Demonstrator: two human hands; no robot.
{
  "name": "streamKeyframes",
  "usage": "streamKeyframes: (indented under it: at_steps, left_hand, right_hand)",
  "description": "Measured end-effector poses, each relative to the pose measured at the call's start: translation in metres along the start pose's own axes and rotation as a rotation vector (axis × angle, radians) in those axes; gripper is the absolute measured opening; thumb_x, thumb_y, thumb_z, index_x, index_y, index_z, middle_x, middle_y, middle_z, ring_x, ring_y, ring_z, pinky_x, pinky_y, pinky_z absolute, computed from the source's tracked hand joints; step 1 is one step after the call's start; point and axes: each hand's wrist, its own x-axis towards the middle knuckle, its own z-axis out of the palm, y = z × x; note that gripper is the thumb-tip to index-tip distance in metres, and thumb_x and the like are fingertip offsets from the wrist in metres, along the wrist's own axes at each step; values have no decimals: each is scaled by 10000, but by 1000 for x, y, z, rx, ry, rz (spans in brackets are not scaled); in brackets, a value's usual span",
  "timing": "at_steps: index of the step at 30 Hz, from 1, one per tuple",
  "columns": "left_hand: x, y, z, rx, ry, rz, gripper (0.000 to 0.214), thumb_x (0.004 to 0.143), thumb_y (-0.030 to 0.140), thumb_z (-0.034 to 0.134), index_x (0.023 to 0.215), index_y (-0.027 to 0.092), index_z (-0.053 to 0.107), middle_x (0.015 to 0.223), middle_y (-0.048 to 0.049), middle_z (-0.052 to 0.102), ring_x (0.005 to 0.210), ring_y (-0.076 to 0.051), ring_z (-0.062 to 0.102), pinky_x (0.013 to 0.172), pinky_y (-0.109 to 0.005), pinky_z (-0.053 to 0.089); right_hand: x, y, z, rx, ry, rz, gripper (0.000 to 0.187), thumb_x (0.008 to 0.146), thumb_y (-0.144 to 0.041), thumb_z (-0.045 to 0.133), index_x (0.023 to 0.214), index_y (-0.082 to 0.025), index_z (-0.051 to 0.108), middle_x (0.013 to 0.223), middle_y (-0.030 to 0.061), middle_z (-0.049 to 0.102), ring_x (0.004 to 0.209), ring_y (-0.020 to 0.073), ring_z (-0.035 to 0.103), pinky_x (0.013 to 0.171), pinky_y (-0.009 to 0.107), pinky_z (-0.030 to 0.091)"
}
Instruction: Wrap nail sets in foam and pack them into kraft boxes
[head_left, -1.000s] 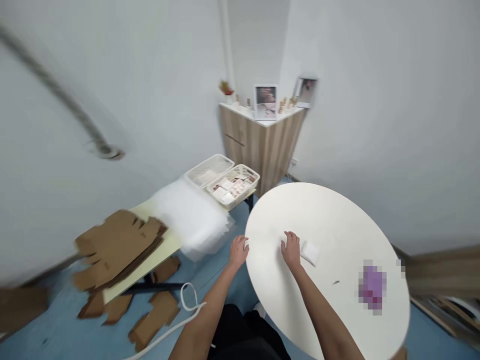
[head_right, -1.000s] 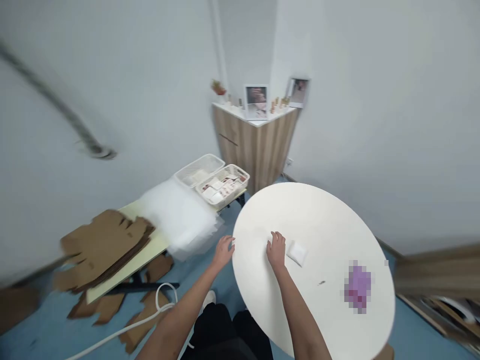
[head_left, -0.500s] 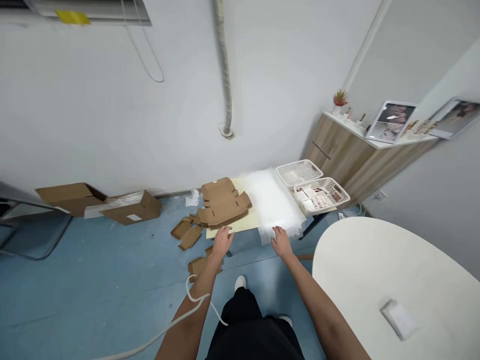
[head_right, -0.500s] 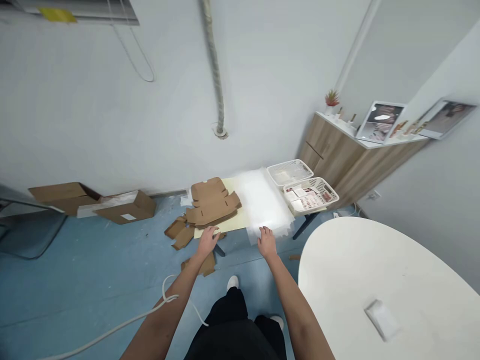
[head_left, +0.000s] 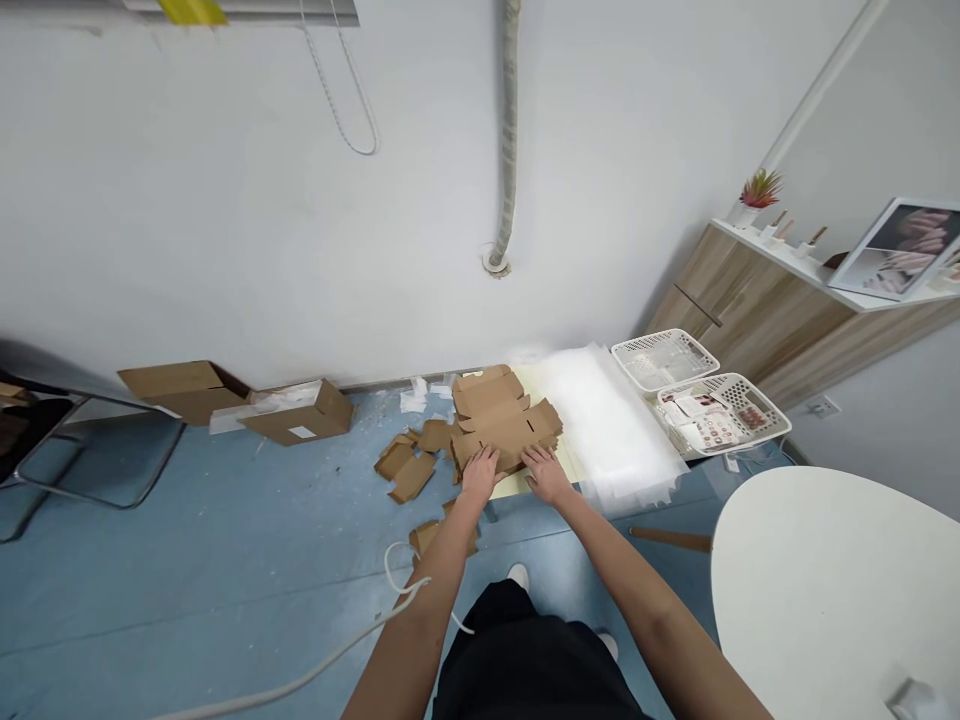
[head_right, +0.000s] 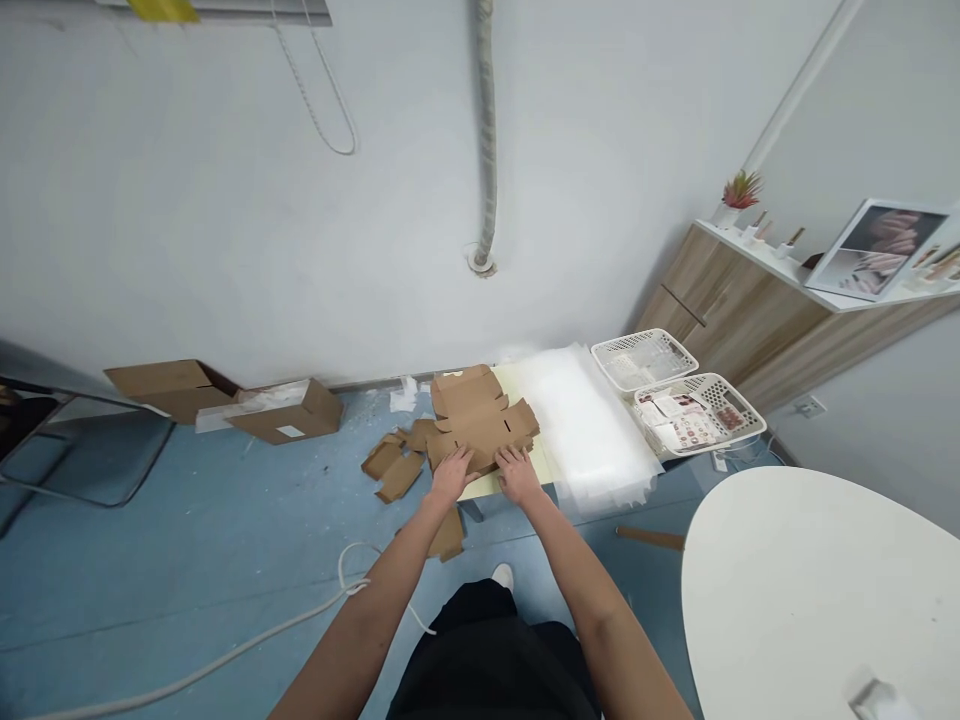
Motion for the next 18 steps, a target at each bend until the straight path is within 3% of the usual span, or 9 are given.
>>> streamKeyframes:
  at_steps: [5, 9, 13, 18]
  left_hand:
    - [15, -7, -21, 36, -156, -31, 392, 802, 392, 723, 1135, 208, 629, 1199, -140, 655, 1079, -277, 651, 912, -353, 493]
    - [28, -11, -31, 71, -228, -54, 400, 760, 438, 756, 1049, 178, 663, 998, -151, 709, 976, -298, 682, 838, -361, 516]
    - [36, -15, -38, 99, -253, -47, 416, 746, 468, 755, 1049, 195, 676, 1035, -145, 703, 1011, -306, 666, 847, -364, 511]
    - [38, -16, -45, 129, -256, -37, 290, 852, 383, 646, 1077, 203, 679, 1081, -133, 694, 1050, -277, 649, 865, -339, 492]
  right_hand:
    - [26, 3, -15, 3, -88, 20, 395, 842, -214, 565, 1231, -228, 629, 1328, 117, 609, 1293, 290, 471, 1113, 545, 196]
    - [47, 6, -25, 20, -155, 92, 234, 834, -267, 584, 1025, -274, 720, 1095, 50, 728, 1099, 252, 606, 1084, 501, 218]
    - [65, 10, -32, 35, -212, 130, 143, 805, -304, 618, 867, -296, 747, 895, 14, 758, 929, 233, 659, 1080, 498, 221]
    - [80, 14, -35, 67, -212, 142, 116, 761, -298, 679, 855, -307, 747, 910, 10, 754, 934, 235, 661, 1091, 508, 245]
